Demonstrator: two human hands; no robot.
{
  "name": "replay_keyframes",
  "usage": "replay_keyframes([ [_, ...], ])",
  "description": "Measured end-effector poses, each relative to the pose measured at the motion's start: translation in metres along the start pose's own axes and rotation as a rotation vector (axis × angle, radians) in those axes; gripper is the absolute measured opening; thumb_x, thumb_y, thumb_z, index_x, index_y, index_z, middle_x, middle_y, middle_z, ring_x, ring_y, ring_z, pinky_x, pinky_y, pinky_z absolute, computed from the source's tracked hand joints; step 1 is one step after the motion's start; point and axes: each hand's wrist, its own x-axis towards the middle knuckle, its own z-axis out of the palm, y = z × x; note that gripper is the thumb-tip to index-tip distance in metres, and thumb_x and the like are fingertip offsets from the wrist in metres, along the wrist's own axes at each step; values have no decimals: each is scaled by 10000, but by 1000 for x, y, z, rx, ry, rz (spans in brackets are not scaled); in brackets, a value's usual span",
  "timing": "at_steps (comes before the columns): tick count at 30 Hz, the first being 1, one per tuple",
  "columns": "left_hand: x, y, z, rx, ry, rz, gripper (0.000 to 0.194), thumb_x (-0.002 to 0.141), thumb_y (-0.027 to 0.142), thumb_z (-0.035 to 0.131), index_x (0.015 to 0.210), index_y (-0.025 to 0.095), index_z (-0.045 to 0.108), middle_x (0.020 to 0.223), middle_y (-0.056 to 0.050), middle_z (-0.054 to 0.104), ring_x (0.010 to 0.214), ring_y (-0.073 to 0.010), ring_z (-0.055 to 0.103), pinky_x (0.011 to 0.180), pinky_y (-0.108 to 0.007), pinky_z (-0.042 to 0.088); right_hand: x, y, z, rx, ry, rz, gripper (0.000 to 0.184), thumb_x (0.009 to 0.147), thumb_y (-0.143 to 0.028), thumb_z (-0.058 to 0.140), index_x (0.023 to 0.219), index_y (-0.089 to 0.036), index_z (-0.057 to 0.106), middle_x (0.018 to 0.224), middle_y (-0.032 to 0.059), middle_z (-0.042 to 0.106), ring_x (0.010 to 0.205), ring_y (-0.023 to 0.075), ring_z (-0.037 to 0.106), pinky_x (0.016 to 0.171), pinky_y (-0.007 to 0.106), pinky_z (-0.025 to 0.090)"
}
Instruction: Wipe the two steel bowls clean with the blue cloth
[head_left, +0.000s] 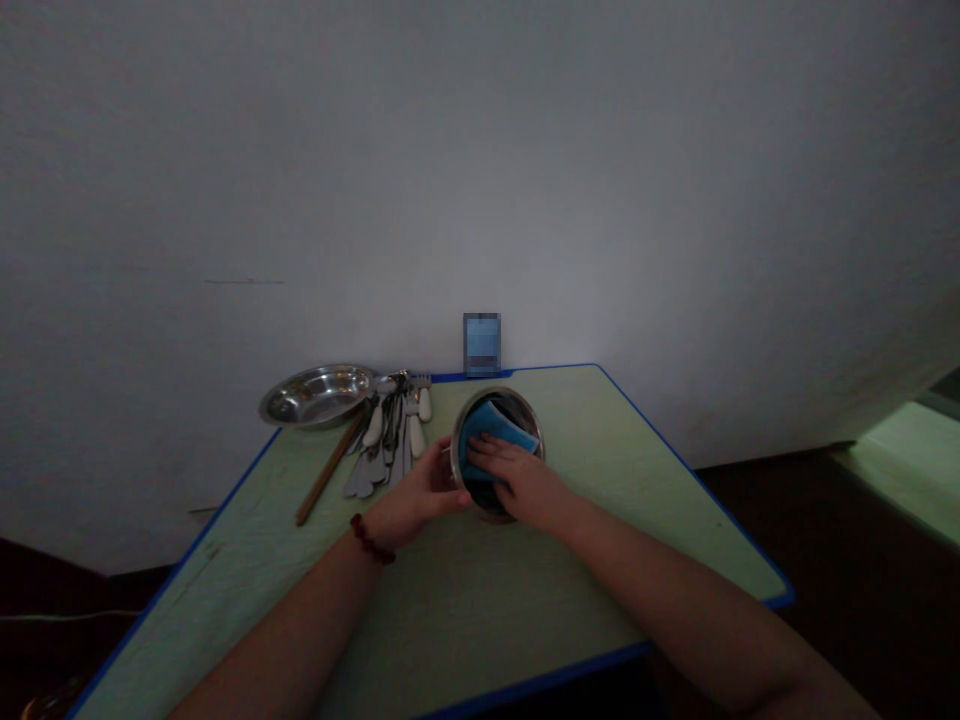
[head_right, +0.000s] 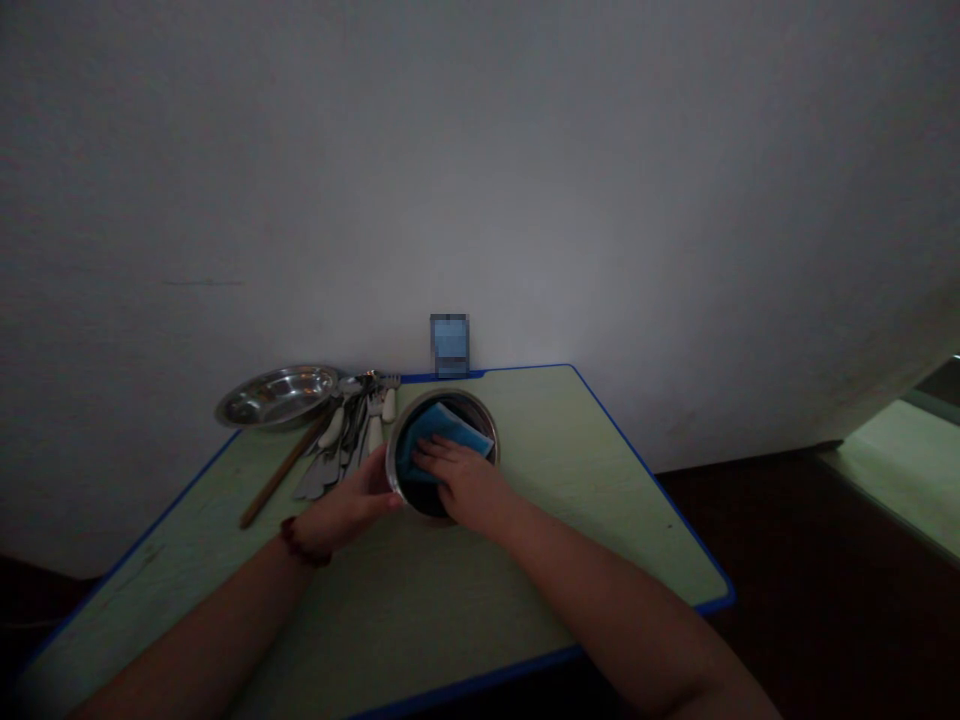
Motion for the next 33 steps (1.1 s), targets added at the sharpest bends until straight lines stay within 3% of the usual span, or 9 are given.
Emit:
replay_keyframes([
  [10, -1, 2, -1, 93, 19, -61, 892, 492, 205, 828, 1250, 255, 362, 1442, -147, 308, 1308, -323, 306, 1053, -512, 264, 0, 0, 1, 3, 10, 1, 585, 695, -8, 398, 1267, -93, 483, 1346, 137, 454, 1284, 229, 359, 1062, 460, 305],
  [21, -3, 0, -4, 90, 12, -47, 826, 527, 167, 805, 1232, 267, 387, 1430, -132, 324, 1247, -323, 400, 994, -516, 350, 1, -1, 0, -2, 0, -2, 569, 709, -16, 398, 1265, -101, 484, 1347, 138, 451, 1283, 229, 360, 1055, 476, 310],
  [26, -2, -1, -6, 113, 9, -43, 799, 557, 217, 795, 1239, 257, 382, 1393, -131, 376, 1180, -307, 473, 979, -496, 369, 0, -1, -1, -2, 4, -12, 561, 711, -21, 392, 1260, -87, 488, 1342, 138, 458, 1280, 232, 364, 1054, 466, 315],
  [33, -2, 3, -1, 70, 1, -25, 771, 582, 289, 779, 1256, 266, 406, 1370, -119, 424, 1193, -331, 455, 989, -503, 342, 0, -1, -1, 6, 5, -19, 547, 724, -34, 388, 1258, -94, 492, 1342, 124, 463, 1285, 219, 358, 1064, 442, 308],
])
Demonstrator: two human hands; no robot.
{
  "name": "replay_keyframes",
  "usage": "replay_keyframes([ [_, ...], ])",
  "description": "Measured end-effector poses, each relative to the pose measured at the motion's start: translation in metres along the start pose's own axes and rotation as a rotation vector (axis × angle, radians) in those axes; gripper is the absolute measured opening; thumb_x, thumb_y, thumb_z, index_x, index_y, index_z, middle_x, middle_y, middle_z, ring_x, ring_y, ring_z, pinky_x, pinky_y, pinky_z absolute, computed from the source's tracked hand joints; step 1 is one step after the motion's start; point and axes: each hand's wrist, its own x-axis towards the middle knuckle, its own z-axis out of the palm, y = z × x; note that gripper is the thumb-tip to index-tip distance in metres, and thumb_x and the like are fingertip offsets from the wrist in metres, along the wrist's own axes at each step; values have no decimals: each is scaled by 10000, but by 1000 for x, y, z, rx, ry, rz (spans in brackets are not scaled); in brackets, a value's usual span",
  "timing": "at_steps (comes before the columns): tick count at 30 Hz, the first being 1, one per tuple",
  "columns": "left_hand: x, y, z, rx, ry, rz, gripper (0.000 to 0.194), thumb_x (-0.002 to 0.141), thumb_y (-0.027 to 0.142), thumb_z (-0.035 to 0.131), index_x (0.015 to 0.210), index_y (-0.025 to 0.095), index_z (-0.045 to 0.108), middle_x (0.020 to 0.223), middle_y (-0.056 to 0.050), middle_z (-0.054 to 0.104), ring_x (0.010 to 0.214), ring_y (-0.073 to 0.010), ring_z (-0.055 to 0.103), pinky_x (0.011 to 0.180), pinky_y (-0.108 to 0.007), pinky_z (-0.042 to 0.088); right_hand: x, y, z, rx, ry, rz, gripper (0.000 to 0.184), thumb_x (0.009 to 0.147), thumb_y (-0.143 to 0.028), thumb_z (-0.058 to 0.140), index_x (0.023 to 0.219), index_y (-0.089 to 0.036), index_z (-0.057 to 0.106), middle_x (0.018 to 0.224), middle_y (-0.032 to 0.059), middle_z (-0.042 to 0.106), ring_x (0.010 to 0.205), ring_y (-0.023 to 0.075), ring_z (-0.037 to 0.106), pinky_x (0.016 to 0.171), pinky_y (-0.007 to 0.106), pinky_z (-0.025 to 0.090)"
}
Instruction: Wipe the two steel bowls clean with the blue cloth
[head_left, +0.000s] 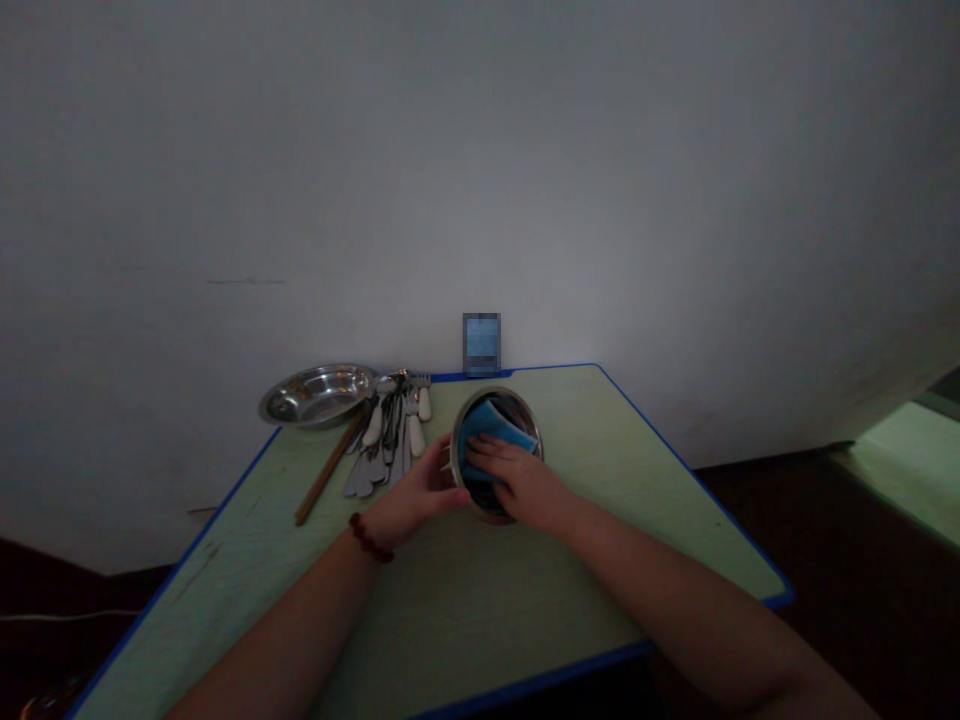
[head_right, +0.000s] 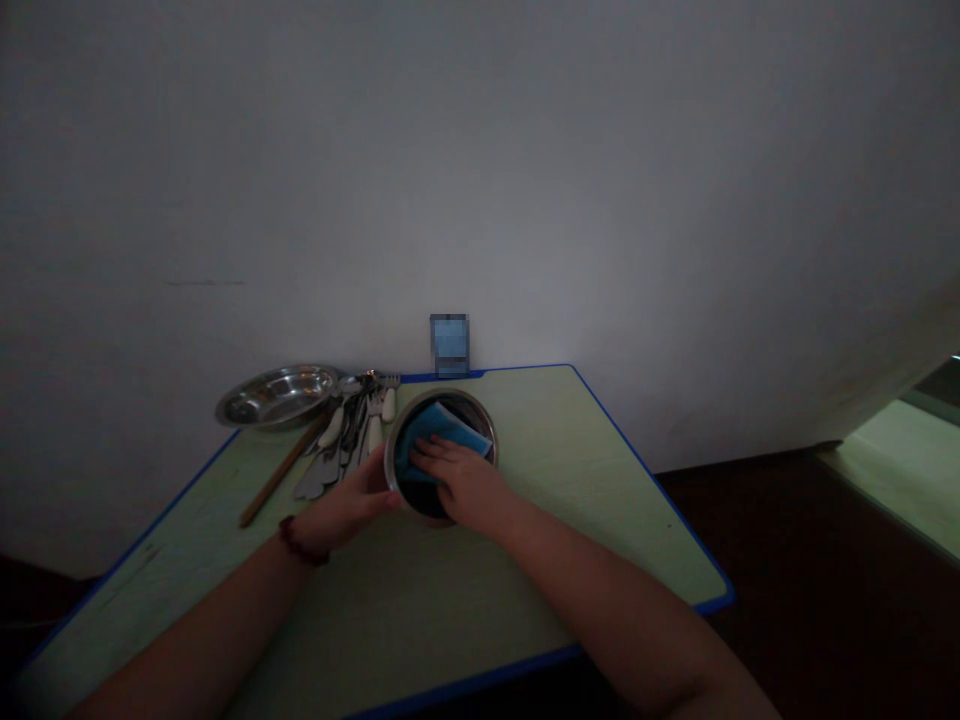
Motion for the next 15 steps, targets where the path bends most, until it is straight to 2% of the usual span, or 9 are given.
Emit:
replay_keyframes([
  [7, -2, 1, 1, -75, 30, 7, 642, 605, 278, 766, 1185, 238, 493, 1380, -95, 425, 1208, -314, 439, 1016, -461, 321, 0, 0, 0, 1, -25, -6, 565, 714, -20, 393, 1265, -104, 487, 1346, 121, 459, 1289, 216, 351, 1068, 432, 304],
  [12, -2, -2, -2, -115, 20, -14, 606, 618, 280, 759, 1174, 249, 520, 1325, -79, 495, 1190, -299, 461, 1010, -446, 332, -1, 0, 1, 8, -26, -15, 590, 703, -17, 407, 1275, -140, 478, 1352, 110, 454, 1289, 218, 351, 1060, 461, 307],
  [15, -2, -3, -3, -107, 16, 3, 594, 635, 292, 746, 1182, 235, 520, 1293, -82, 528, 1215, -303, 434, 1018, -452, 317, -1, 0, 1, 4, -37, -15, 570, 710, -23, 408, 1268, -111, 482, 1350, 126, 452, 1289, 219, 350, 1062, 453, 306],
])
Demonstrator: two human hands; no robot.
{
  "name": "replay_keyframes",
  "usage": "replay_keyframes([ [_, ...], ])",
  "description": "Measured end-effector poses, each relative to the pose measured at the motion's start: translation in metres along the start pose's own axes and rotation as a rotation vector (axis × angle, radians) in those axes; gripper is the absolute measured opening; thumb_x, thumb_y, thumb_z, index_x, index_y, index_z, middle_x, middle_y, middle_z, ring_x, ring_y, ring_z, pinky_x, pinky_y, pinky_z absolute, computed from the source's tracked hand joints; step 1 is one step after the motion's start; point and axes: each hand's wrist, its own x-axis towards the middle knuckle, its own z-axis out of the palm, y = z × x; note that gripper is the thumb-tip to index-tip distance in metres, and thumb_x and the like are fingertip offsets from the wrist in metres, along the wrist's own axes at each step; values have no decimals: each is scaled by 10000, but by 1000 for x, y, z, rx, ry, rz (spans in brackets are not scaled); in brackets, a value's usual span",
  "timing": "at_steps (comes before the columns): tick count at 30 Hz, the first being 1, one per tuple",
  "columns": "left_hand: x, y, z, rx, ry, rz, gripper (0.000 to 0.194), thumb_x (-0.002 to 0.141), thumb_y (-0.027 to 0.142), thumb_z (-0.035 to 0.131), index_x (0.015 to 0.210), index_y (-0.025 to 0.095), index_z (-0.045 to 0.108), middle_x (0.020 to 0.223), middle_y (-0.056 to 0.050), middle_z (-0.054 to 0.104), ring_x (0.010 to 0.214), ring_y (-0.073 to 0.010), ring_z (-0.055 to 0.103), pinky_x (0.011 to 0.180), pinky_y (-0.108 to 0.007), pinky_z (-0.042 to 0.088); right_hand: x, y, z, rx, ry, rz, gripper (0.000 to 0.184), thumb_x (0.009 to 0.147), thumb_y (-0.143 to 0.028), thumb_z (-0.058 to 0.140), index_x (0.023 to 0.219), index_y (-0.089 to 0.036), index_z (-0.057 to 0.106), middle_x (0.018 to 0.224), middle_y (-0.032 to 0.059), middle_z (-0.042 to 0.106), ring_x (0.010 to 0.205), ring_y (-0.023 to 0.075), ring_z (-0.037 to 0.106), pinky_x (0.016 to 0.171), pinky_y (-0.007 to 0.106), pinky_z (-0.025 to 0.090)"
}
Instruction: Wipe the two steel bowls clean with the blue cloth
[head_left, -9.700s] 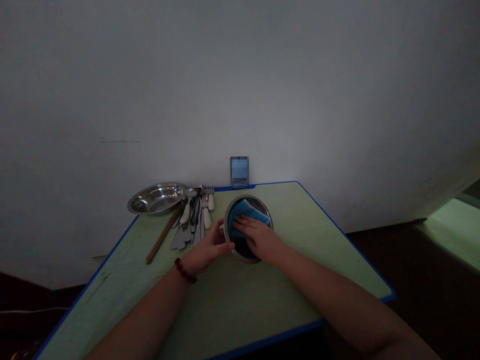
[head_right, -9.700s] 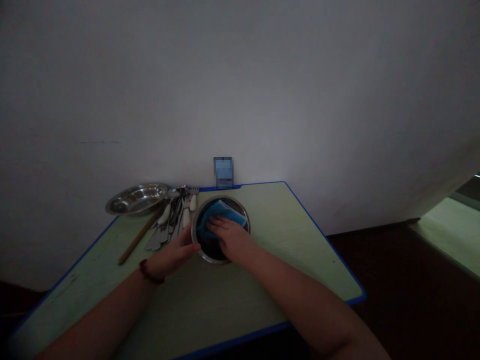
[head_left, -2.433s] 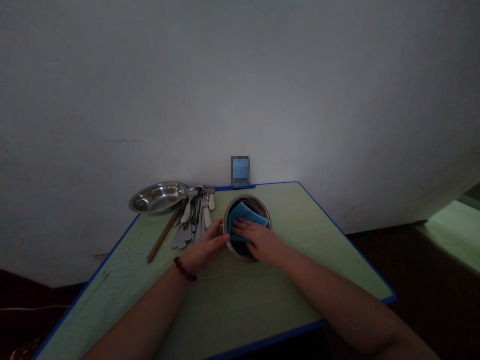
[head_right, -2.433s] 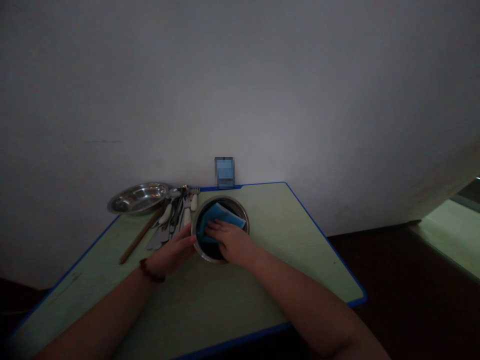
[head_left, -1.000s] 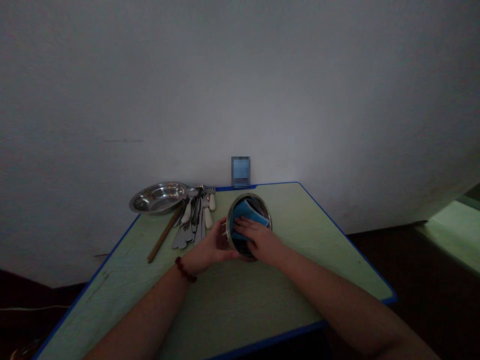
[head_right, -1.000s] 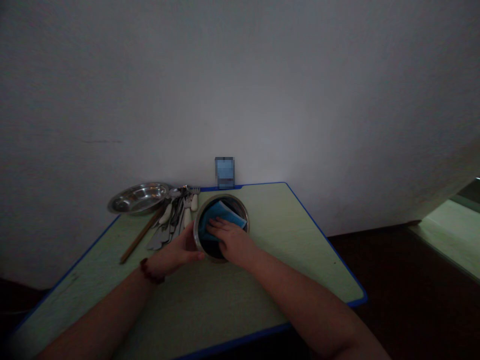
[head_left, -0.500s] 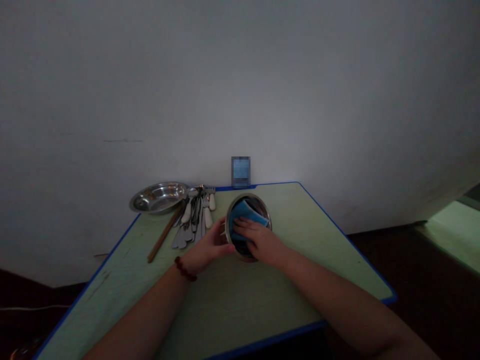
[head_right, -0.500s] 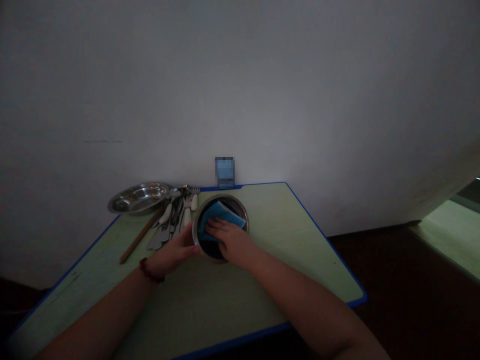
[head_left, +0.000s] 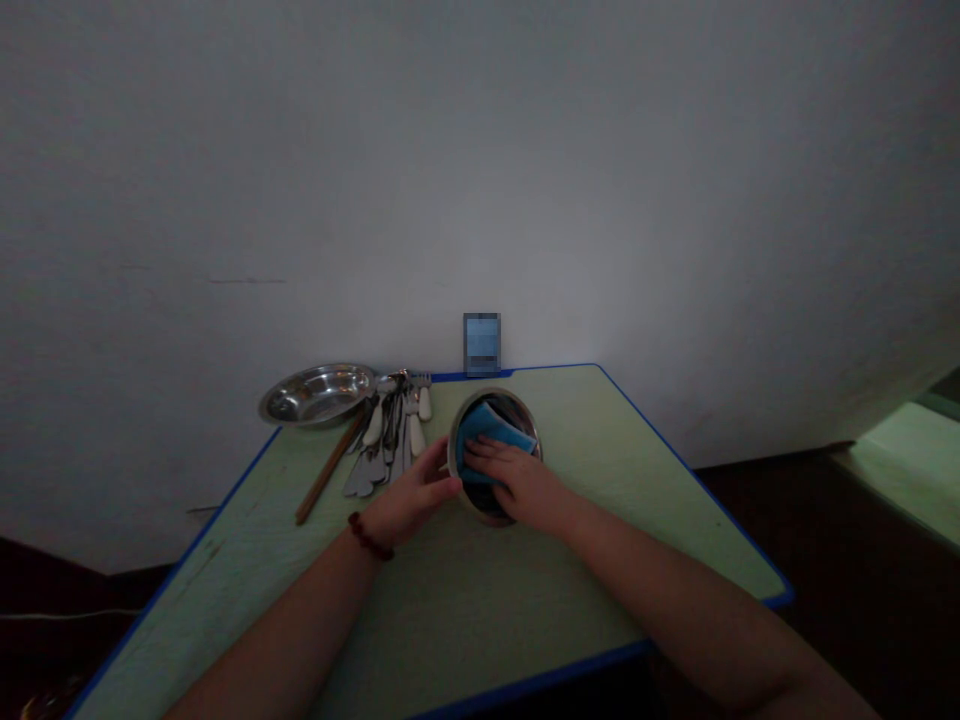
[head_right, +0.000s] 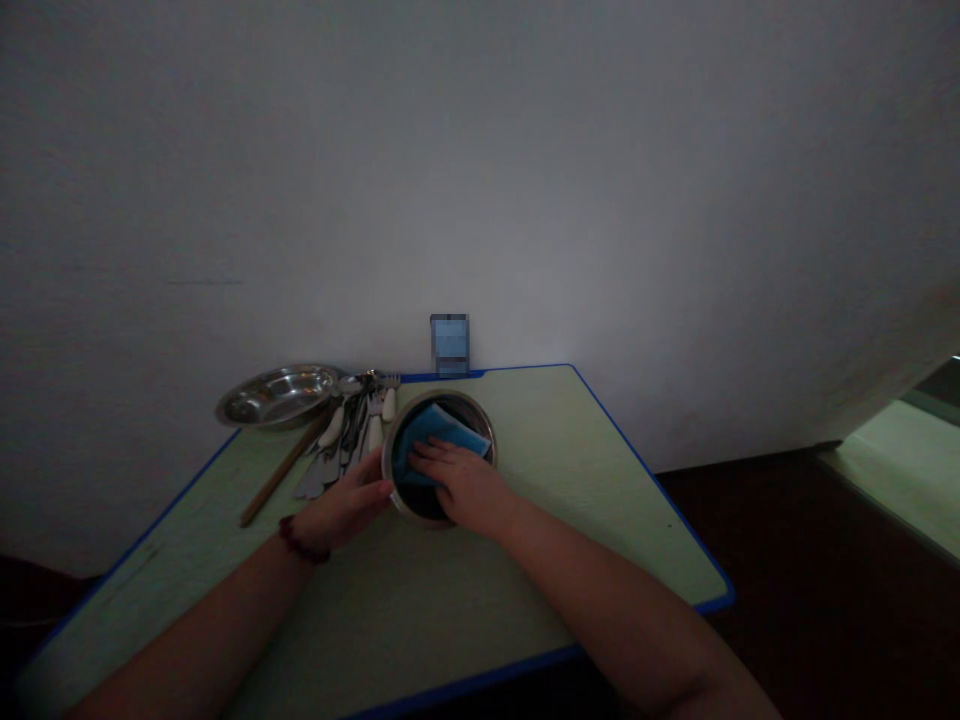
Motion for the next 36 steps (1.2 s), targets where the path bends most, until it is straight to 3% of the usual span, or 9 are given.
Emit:
replay_keyframes([
  [13, 1, -1, -2, 13, 27, -10, 564, 645, 333, 731, 1156, 227, 518, 1272, -96, 536, 1238, -300, 407, 1035, -462, 277, 0, 1, 1, -11, 7, -10, 559, 720, -24, 405, 1267, -109, 485, 1346, 126, 456, 1287, 223, 353, 1060, 443, 314],
  [25, -1, 4, 3, -28, 69, -24, 525, 654, 363, 714, 1140, 235, 562, 1169, -61, 610, 1183, -286, 469, 1000, -442, 338, 1, -1, 2, -42, -15, -26, 553, 726, -22, 398, 1267, -101, 484, 1346, 122, 457, 1285, 217, 357, 1061, 434, 314],
  [36, 1, 4, 3, 3, -48, 66, 579, 627, 330, 747, 1164, 227, 558, 1250, -87, 568, 1249, -299, 395, 1048, -451, 268, 1, -1, 1, -31, 26, -5, 555, 719, -26, 396, 1264, -86, 485, 1343, 128, 460, 1282, 218, 362, 1061, 428, 317],
])
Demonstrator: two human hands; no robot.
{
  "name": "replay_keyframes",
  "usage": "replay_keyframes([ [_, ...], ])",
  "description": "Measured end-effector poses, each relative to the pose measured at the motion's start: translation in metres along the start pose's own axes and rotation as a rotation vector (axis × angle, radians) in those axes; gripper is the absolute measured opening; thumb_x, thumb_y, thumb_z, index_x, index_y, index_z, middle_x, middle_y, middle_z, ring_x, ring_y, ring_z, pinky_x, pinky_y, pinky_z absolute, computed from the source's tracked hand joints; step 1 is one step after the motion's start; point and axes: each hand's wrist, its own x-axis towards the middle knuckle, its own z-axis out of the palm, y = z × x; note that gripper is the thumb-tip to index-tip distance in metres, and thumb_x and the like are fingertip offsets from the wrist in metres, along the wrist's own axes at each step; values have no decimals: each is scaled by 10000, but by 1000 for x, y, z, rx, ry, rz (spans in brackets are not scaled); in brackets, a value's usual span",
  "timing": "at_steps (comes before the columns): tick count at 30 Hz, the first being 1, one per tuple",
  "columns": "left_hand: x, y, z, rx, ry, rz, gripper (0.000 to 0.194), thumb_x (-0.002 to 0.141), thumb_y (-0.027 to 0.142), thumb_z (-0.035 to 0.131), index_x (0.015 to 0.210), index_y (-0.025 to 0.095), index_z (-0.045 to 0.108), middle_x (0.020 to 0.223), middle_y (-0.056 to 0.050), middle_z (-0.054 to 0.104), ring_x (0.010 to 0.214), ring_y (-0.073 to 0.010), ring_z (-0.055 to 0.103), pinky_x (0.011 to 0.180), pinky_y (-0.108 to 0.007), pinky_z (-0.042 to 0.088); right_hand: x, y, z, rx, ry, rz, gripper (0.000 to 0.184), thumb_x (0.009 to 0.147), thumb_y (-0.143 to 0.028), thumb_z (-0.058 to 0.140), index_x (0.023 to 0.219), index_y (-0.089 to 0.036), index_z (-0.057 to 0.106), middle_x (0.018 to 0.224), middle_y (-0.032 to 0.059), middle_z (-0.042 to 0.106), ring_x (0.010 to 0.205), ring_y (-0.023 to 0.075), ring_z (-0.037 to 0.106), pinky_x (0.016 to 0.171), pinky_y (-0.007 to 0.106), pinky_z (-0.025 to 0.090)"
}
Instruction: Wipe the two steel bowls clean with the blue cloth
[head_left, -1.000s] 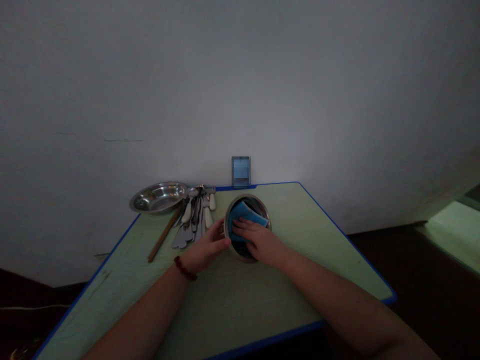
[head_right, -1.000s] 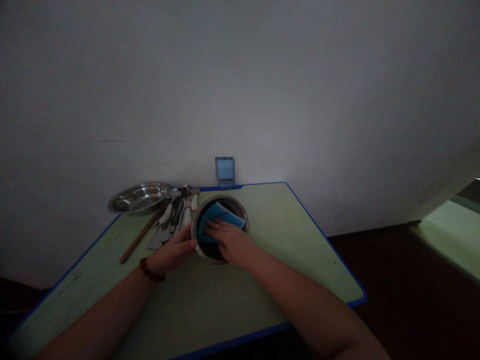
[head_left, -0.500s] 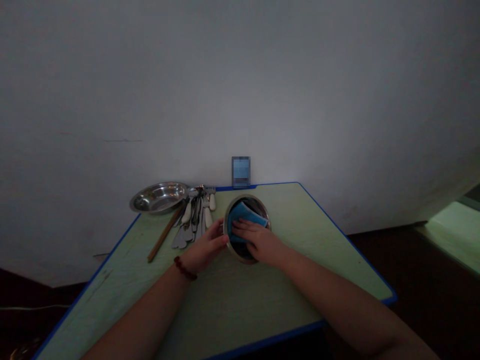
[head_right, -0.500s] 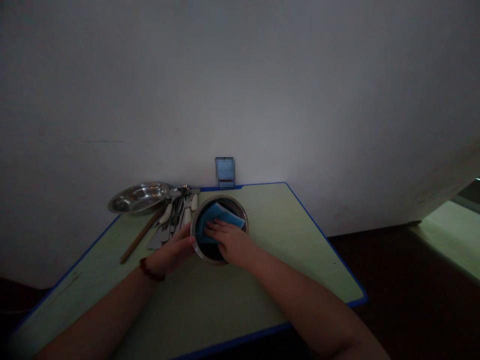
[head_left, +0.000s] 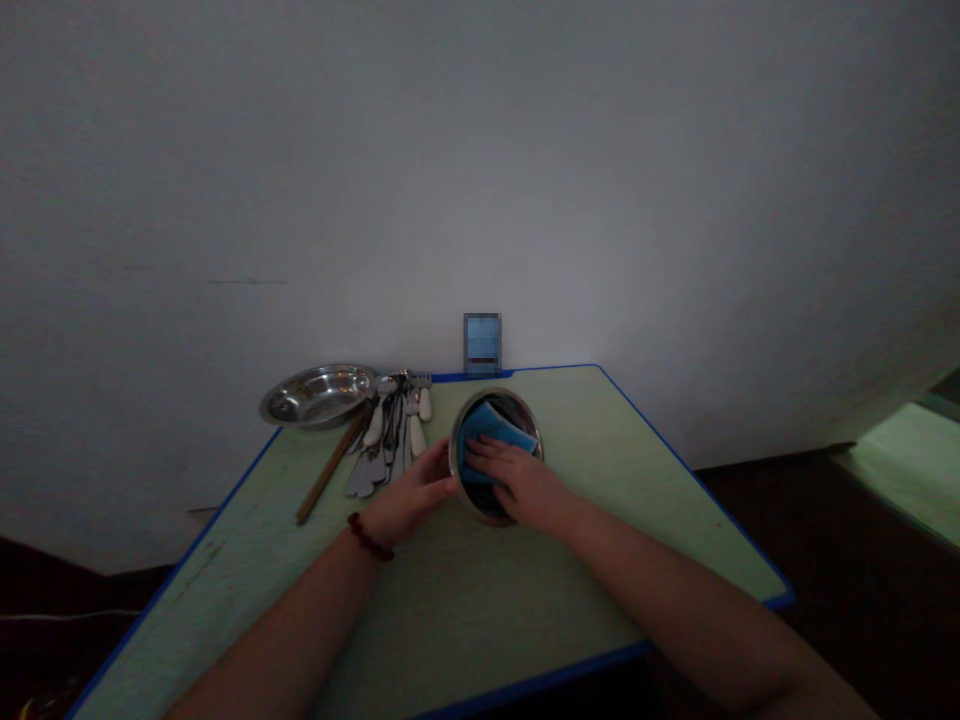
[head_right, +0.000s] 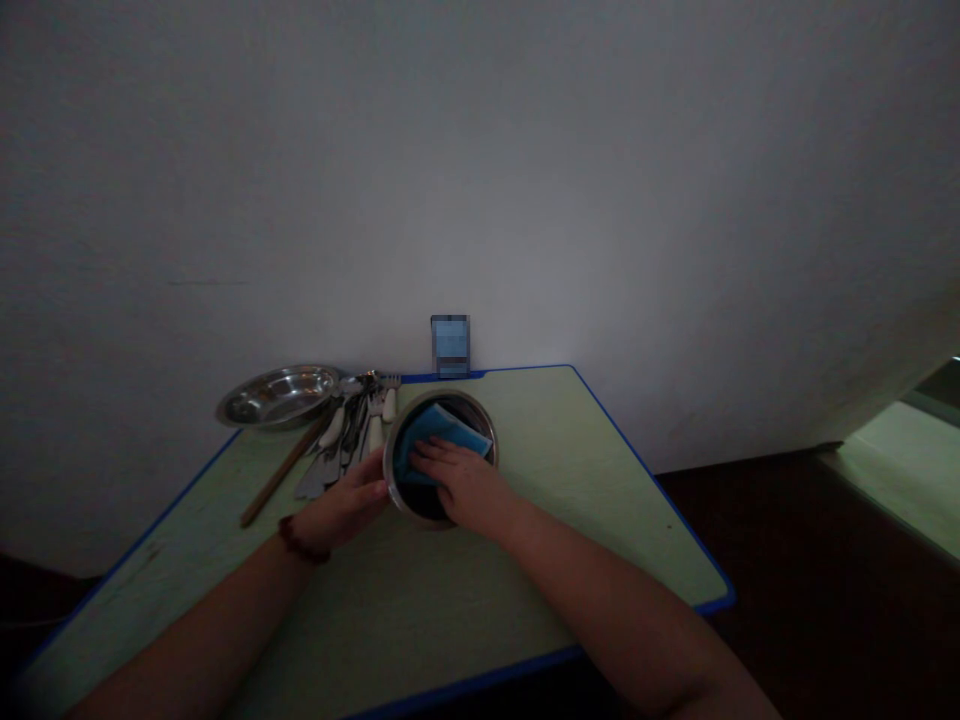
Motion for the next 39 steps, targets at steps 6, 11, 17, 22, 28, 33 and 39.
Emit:
replay_keyframes([
  [6, -1, 2, 4, 45, -27, -25, 693, 562, 248, 795, 1196, 242, 517, 1371, -94, 452, 1282, -313, 352, 1056, -466, 265, 0, -1, 0, 13, 12, 12, 556, 717, -19, 388, 1258, -96, 491, 1342, 129, 461, 1287, 218, 353, 1057, 451, 317],
  [11, 0, 0, 2, 75, -19, -30, 780, 512, 233, 818, 1219, 258, 490, 1425, -89, 374, 1313, -334, 294, 1050, -486, 278, 0, -1, 1, 18, 15, 16, 578, 704, -11, 395, 1265, -114, 485, 1341, 130, 462, 1283, 221, 360, 1052, 463, 321],
  [17, 1, 1, 2, 129, -23, -25, 785, 517, 195, 806, 1231, 277, 491, 1407, -76, 405, 1322, -331, 277, 1049, -485, 274, 1, 1, 3, 5, 19, 9, 587, 693, -10, 397, 1266, -106, 481, 1347, 125, 457, 1285, 226, 357, 1058, 459, 312],
  [22, 0, -2, -2, 110, -6, -63, 809, 525, 168, 792, 1255, 291, 466, 1451, -81, 330, 1268, -342, 367, 999, -497, 332, 1, 1, 3, 5, 17, 6, 570, 708, -20, 391, 1268, -87, 476, 1352, 130, 448, 1289, 226, 350, 1061, 453, 307],
  [28, -1, -4, -6, 93, 12, -109, 817, 512, 180, 808, 1243, 316, 470, 1445, -43, 347, 1252, -346, 381, 977, -447, 378, 0, 0, 2, 6, 18, 11, 583, 714, -23, 402, 1284, -128, 463, 1358, 119, 444, 1292, 222, 345, 1057, 472, 306],
  [33, -1, -2, -1, 89, -10, -57, 782, 529, 239, 809, 1233, 286, 471, 1438, -65, 356, 1270, -332, 365, 1028, -458, 322, -1, -1, 1, 11, 36, -9, 572, 713, -19, 391, 1273, -102, 474, 1346, 134, 454, 1285, 224, 358, 1053, 467, 317],
  [39, -2, 1, 3, 96, 17, -43, 824, 543, 271, 804, 1258, 246, 396, 1389, -129, 408, 1287, -319, 343, 1039, -496, 276, -1, 0, 3, -4, 33, -4, 587, 717, -14, 392, 1286, -140, 464, 1348, 114, 458, 1289, 214, 352, 1051, 468, 319],
])
